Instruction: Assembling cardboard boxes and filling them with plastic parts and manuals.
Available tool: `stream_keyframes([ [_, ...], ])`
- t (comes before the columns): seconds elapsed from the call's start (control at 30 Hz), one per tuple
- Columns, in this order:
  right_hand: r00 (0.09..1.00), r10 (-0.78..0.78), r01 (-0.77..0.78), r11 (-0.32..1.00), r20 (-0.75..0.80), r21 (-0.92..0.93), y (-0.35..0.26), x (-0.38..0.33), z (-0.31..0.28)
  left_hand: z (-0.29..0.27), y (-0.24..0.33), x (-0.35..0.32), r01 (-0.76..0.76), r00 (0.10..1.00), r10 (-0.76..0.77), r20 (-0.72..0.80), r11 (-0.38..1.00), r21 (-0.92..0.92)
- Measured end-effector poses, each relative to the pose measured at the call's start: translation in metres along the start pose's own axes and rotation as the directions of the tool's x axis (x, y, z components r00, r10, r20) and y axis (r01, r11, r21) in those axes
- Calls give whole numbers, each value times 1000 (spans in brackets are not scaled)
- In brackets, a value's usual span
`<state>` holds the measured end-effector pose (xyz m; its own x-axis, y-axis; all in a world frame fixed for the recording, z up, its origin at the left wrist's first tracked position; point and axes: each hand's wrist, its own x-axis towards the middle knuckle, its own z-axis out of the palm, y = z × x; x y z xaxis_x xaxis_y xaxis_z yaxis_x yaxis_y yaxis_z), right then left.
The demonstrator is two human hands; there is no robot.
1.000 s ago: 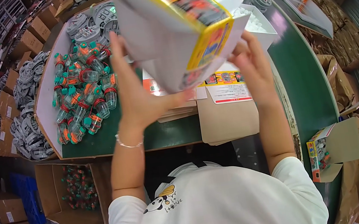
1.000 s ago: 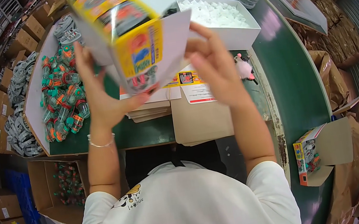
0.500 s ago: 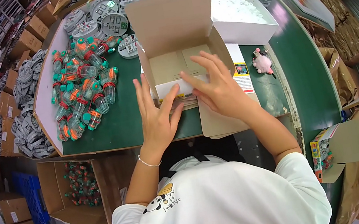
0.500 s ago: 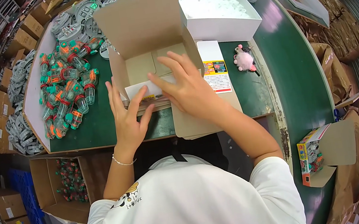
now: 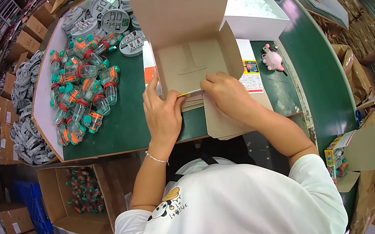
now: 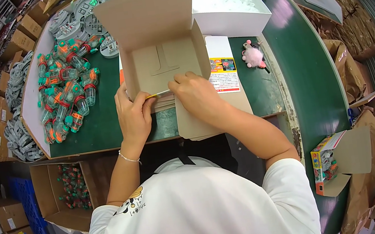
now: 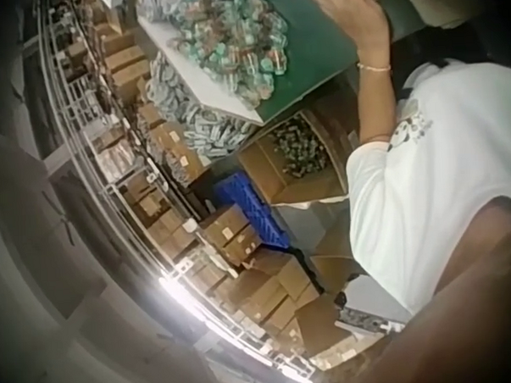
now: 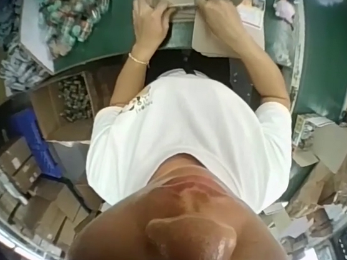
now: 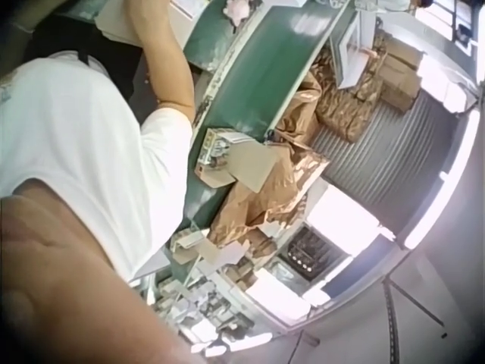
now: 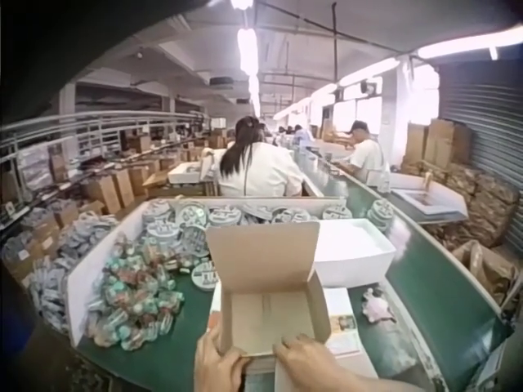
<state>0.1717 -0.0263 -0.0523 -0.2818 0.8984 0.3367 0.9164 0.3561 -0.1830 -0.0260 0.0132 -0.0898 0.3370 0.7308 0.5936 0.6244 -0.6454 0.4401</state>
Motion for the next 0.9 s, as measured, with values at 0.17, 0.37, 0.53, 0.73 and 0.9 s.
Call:
stream_keyframes([
  [0.17,991,-43,62,986,124,-154,3,9,-22,-9,4,6,22,999,-25,39,998,61],
  [0.37,891,-39,240,886,451,-397,12,24,-37,-14,-4,9,-31,996,20,92,992,118],
  [0.53,887,-81,270,890,455,-368,18,29,-41,-19,-3,15,-25,995,14,102,994,110],
  [0.73,964,-263,248,928,-20,-280,28,37,-72,-65,20,39,-125,991,126,-41,992,29],
  [0.9,911,104,-97,995,-399,38,114,81,-112,-96,-32,102,-2,987,-31,-159,978,-207],
])
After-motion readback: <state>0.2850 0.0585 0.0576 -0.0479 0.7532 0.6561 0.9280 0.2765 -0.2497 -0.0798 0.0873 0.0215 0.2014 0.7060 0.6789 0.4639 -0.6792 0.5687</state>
